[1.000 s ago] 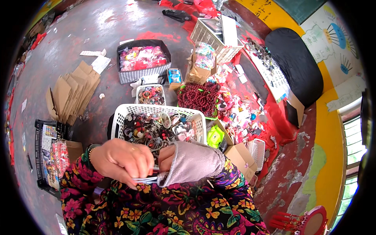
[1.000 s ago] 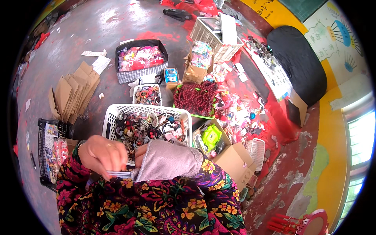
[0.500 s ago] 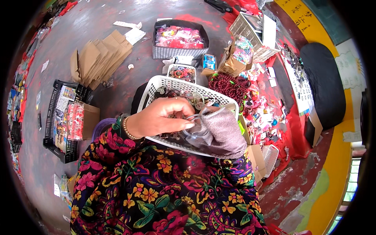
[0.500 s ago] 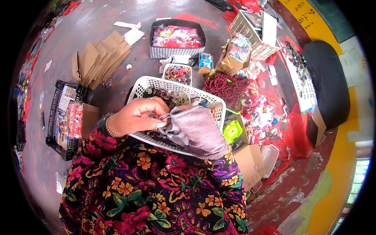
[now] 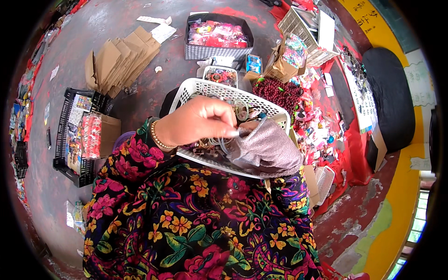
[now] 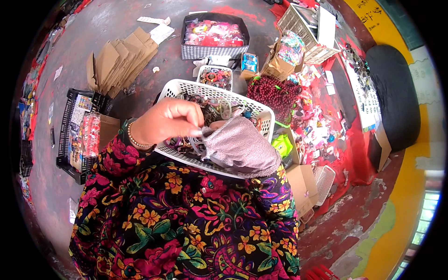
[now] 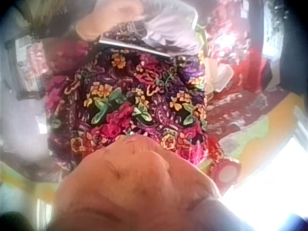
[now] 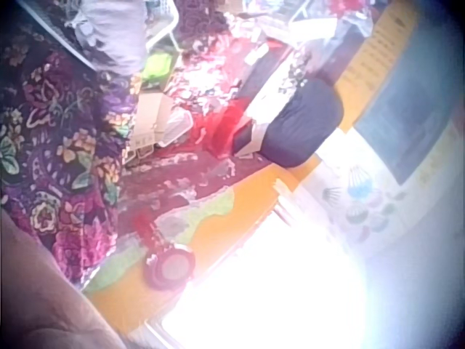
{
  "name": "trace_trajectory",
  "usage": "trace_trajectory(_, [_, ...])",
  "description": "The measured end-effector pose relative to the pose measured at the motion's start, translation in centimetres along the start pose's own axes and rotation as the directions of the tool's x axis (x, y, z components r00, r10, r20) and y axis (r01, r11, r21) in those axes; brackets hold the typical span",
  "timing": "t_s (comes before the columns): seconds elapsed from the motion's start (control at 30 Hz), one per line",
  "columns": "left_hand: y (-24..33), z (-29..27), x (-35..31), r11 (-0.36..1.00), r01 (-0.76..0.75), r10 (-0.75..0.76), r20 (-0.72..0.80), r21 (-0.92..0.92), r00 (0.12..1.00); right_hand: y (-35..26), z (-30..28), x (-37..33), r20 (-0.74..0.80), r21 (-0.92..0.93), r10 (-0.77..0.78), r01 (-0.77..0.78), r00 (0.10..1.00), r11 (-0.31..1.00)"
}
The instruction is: The person sits on the floor and wipes small jewelry items, including rings and earrings, with a cloth. They pick up each item from a white plastic basket, rub it with the cloth, and place it back into the basket.
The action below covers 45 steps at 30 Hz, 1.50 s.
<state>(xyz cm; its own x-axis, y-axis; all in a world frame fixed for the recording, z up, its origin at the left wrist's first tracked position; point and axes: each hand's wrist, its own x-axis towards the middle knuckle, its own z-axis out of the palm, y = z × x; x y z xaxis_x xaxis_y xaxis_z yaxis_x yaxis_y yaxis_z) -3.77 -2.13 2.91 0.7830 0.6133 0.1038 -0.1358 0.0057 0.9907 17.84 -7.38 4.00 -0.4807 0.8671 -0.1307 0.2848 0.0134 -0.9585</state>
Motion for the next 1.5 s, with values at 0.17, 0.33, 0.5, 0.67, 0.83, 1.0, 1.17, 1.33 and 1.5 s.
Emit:
trace_trajectory(0.17, [-1.4, 0.5, -0.7, 0.786, -0.124, -0.068, -0.284, -0.605, 0.956, -0.2, 0.4, -0.7, -0.107, -0.421, -0.217, 0.154, 0.97, 0.894])
trace_trajectory(0.33, [-2.7, 1.1, -0.8, 0.714, -0.096, -0.086, -0.223, -0.693, 0.971, 0.3, 1.5, 0.5, -0.137, 0.082, -0.032, 0.043, 0.99, 0.996])
trace_trajectory(0.5, [-2.0, 1.3, -0.9, 0.844, -0.046, -0.068, -0.193, -0.534, 0.979, 2.1, 0.7, 0.5, -0.209, 0.275, 0.115, -0.054, 0.971, 0.96])
trace_trajectory(0.67, [-0.8, 0.6, -0.7, 0.969, -0.012, -0.009, -0.083, -0.248, 0.997, 2.3, 0.6, 0.0, -0.31, 0.052, 0.111, -0.1, 0.944, 0.994])
trace_trajectory(0.83, [0.7, -1.9, 0.3, 0.997, -0.049, 0.044, -0.094, -0.059, 0.995, 1.5, 0.3, 0.0, -0.105, -0.863, -0.43, 0.133, 0.897, 0.488])
trace_trajectory(1.0, [-0.1, -8.5, 4.9, 0.977, 0.015, 0.037, -0.239, 0.211, 0.97, 1.3, 1.1, -0.4, -0.1, -0.251, -0.121, 0.093, 0.988, 0.963])
trace_trajectory(1.17, [-7.6, -14.7, 10.7, 0.934, 0.231, -0.149, -0.292, 0.274, 0.945, 3.0, 1.0, 0.1, 0.09, -0.403, -0.452, 0.447, 0.888, 0.798])
trace_trajectory(1.33, [-15.0, -18.4, 14.6, 0.76, 0.255, 0.007, -0.401, 0.598, 0.916, 2.4, 1.0, -0.4, 0.01, -0.123, -0.138, 0.138, 0.99, 0.983])
trace_trajectory(1.5, [-13.6, -18.6, 13.8, 0.635, 0.271, 0.057, -0.394, 0.723, 0.917, 1.6, 1.1, 0.1, -0.016, -0.203, -0.279, 0.27, 0.96, 0.941])
